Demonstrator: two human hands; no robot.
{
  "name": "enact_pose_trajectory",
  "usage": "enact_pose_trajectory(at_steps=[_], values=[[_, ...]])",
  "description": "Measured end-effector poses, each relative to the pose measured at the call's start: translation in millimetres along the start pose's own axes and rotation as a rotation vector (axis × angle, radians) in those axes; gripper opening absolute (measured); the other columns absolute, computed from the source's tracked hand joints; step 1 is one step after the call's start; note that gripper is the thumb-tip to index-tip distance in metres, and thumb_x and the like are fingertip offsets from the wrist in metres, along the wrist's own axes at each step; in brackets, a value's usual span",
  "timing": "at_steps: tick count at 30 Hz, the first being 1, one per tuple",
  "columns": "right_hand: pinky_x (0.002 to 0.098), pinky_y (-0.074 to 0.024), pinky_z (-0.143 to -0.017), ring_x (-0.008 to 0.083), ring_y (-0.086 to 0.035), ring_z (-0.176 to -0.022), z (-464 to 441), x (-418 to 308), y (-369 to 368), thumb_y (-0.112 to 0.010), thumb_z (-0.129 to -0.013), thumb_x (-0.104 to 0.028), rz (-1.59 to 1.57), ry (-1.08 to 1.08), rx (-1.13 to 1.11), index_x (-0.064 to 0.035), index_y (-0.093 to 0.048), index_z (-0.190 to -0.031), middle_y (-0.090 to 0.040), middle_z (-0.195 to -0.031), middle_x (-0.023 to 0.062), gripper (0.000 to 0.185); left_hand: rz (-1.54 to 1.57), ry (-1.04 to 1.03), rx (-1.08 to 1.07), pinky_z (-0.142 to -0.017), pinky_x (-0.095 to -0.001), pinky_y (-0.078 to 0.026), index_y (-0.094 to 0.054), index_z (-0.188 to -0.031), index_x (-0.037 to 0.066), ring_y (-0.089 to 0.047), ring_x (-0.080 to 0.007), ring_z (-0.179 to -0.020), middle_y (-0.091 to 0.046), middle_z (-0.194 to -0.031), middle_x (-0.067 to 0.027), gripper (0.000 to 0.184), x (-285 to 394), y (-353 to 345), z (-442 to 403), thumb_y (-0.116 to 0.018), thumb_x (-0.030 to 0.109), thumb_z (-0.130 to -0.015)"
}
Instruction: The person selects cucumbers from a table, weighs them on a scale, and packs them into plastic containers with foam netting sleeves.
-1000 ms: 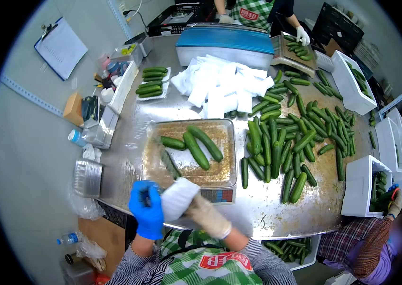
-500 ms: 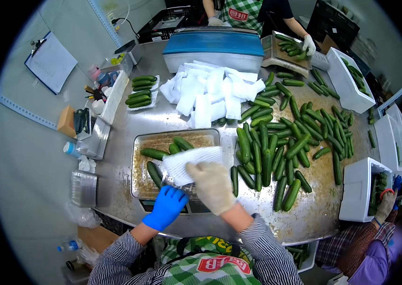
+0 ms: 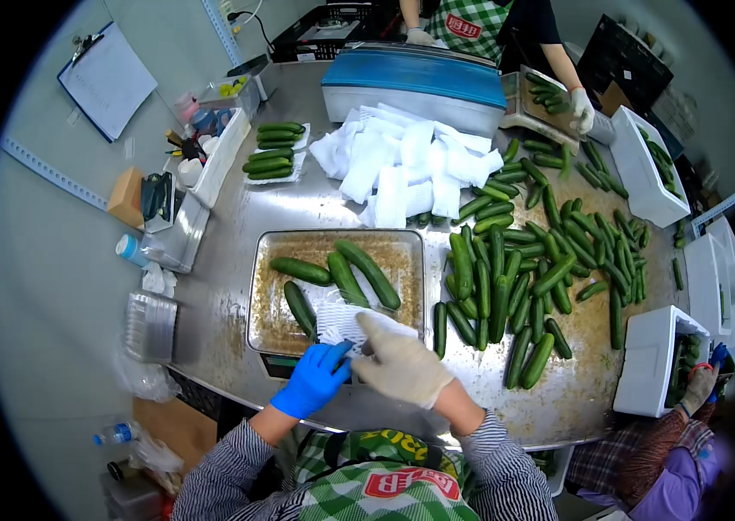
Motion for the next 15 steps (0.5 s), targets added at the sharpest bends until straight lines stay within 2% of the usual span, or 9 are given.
enact_pose_trajectory(at_steps=[3, 4, 7, 8, 11, 15], values=[[0.048, -0.0488, -0.077, 0.0378, -0.063, -0.087, -12, 0, 21, -0.065, -0.084, -0.024, 0.507, 0.032, 0.269, -0.0027, -0.055, -0.123, -0.063, -0.097, 0.0222, 0.045, 0.013, -0.007, 0.019, -0.078, -0.0387, -0.05, -0.064, -0.101, 0.006, -0.058, -0.0294, -0.091, -0.058, -0.119, -0.015, 0.028, -3, -2, 4, -0.064, 0.01, -0.073], [0.047, -0.0485, -0.074, 0.0371, -0.063, -0.084, -12, -5, 23, -0.065, -0.084, -0.023, 0.731, 0.177, 0.436, -0.0046, -0.06, -0.11, -0.064, -0.093, 0.0205, 0.033, 0.019, -0.015, 0.033, -0.078, -0.0385, -0.05, -0.063, -0.102, 0.006, -0.058, -0.0295, -0.091, -0.058, -0.118, -0.0148, 0.028, -3, -1, 4, -0.064, 0.01, -0.073], [0.047, -0.049, -0.074, 0.0354, -0.064, -0.084, -12, 34, 2, -0.065, -0.084, -0.023, 0.571, -0.06, 0.205, -0.0044, -0.062, -0.103, -0.065, -0.092, 0.0197, 0.027, -0.006, -0.046, 0.003, -0.079, -0.0379, -0.05, -0.063, -0.102, 0.005, -0.058, -0.0294, -0.091, -0.058, -0.12, -0.0152, 0.029, -6, 4, 3, -0.064, 0.008, -0.073], [0.0469, -0.0498, -0.075, 0.0357, -0.064, -0.085, -10, 40, -1, -0.065, -0.085, -0.022, 0.52, -0.106, 0.233, -0.0032, -0.064, -0.098, -0.065, -0.093, 0.0199, 0.024, -0.01, -0.055, -0.003, -0.08, -0.038, -0.05, -0.062, -0.103, 0.005, -0.058, -0.0292, -0.092, -0.058, -0.12, -0.0156, 0.029, -6, 4, 5, -0.063, 0.009, -0.074], [0.0449, -0.051, -0.081, 0.0381, -0.064, -0.091, -1, 44, -4, -0.064, -0.087, -0.021, 0.316, -0.126, 0.283, -0.0017, -0.063, -0.104, -0.066, -0.098, 0.0218, 0.025, -0.007, -0.064, -0.007, -0.083, -0.0382, -0.05, -0.059, -0.107, 0.005, -0.057, -0.0292, -0.093, -0.057, -0.121, -0.0159, 0.032, -9, 1, 14, -0.062, 0.01, -0.075], [0.0383, -0.0502, -0.089, 0.0353, -0.065, -0.1, 12, 38, -9, -0.06, -0.091, -0.02, -0.113, -0.255, 0.393, 0.0001, -0.062, -0.115, -0.067, -0.108, 0.0221, 0.032, 0.008, -0.044, 0.002, -0.087, -0.0382, -0.049, -0.06, -0.117, 0.006, -0.057, -0.0295, -0.094, -0.057, -0.121, -0.0146, 0.039, -12, 2, 18, -0.059, 0.011, -0.078]])
Point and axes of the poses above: each hand's wrist, its own z-axis away from the middle knuckle, its own y-axis out of the back of the hand, x = y × z, the point moved 2 cm from there along -z, towards the middle knuckle
